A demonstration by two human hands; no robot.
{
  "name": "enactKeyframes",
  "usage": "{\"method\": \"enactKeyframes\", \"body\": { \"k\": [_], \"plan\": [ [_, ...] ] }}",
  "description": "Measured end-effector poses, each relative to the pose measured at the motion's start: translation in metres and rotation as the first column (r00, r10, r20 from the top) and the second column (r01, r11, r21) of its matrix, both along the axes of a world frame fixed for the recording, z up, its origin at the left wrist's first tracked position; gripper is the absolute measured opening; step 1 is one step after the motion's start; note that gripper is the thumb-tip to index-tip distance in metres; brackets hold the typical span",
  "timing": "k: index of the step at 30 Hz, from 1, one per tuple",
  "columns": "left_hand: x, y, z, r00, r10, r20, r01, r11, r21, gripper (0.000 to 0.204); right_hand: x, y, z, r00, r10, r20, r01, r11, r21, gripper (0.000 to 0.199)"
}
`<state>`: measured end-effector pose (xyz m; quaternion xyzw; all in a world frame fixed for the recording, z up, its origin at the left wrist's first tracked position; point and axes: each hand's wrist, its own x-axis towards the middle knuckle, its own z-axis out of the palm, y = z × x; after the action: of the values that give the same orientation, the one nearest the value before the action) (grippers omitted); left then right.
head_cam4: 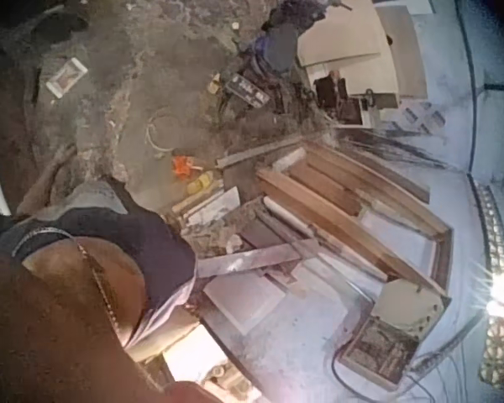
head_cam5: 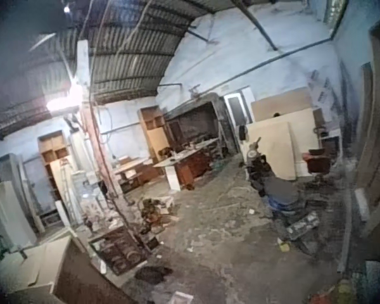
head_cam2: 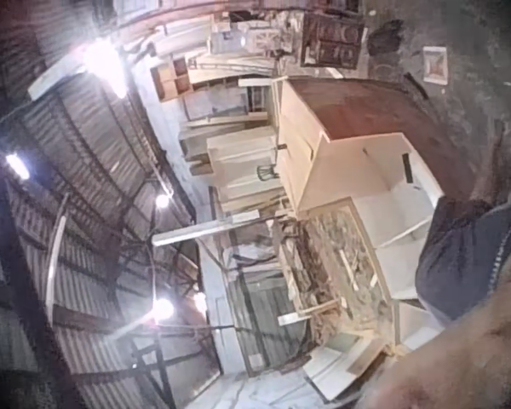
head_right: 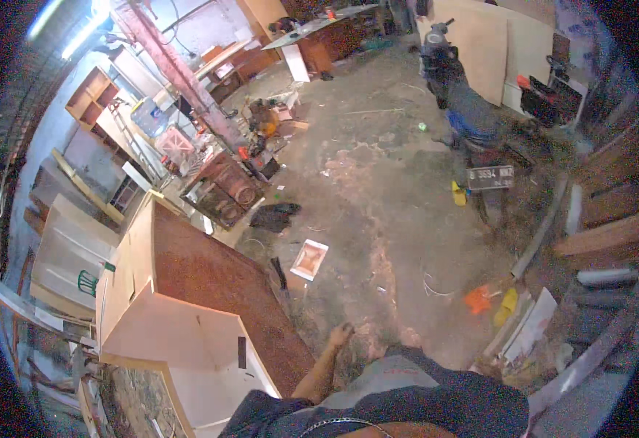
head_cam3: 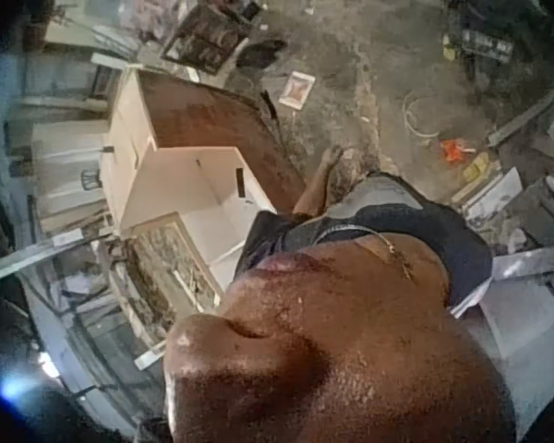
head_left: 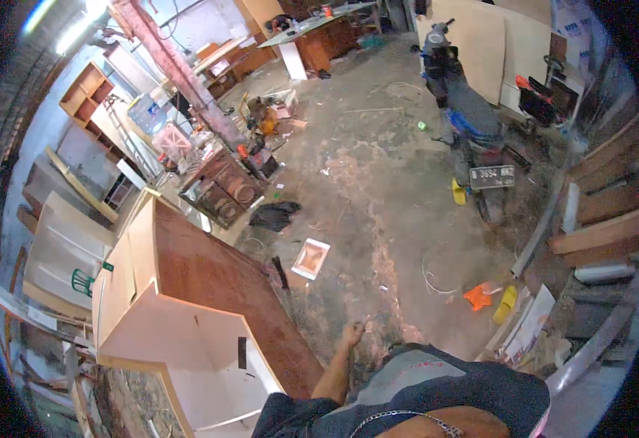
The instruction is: The person sands the edges and corners of a wooden shelving unit using a sanding block.
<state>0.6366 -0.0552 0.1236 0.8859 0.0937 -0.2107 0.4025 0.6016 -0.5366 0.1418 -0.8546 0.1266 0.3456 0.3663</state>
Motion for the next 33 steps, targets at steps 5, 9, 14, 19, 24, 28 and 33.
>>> {"method": "enactKeyframes", "body": {
  "k": [5,9,14,19,24,28,33],
  "plan": [
    [0.024,-0.055,0.043,0.992,-0.081,0.098,0.071,0.992,0.100,0.059,-0.007,-0.013,0.013,0.996,-0.003,0.090,0.001,1.000,0.028,0.083],
    [-0.019,-0.016,0.010,0.983,-0.073,0.170,0.043,0.984,0.173,0.072,0.019,-0.015,0.032,0.969,0.106,0.222,-0.118,0.992,0.044,0.084],
    [-0.137,0.071,-0.046,0.988,-0.149,-0.043,0.155,0.925,0.347,0.066,0.064,0.010,0.040,0.923,0.201,0.327,-0.228,0.972,0.046,0.084],
    [-0.262,0.135,-0.025,0.777,0.608,-0.163,-0.608,0.656,-0.447,0.038,0.066,0.058,0.040,0.979,0.149,0.138,-0.141,0.988,-0.066,0.092],
    [-0.306,0.161,-0.029,0.557,0.779,0.288,-0.767,0.615,-0.181,0.025,-0.044,0.058,0.033,0.984,0.128,0.123,-0.123,0.991,-0.049,0.089],
    [-0.341,0.199,-0.039,0.499,0.866,0.026,-0.806,0.475,-0.354,0.041,-0.165,0.064,0.015,0.995,0.097,-0.029,-0.100,0.991,-0.087,0.088],
    [-0.452,0.206,-0.046,0.539,0.838,-0.084,-0.746,0.429,-0.509,0.057,-0.277,0.100,0.021,0.993,0.053,-0.107,-0.062,0.995,-0.080,0.085]
  ]
}}
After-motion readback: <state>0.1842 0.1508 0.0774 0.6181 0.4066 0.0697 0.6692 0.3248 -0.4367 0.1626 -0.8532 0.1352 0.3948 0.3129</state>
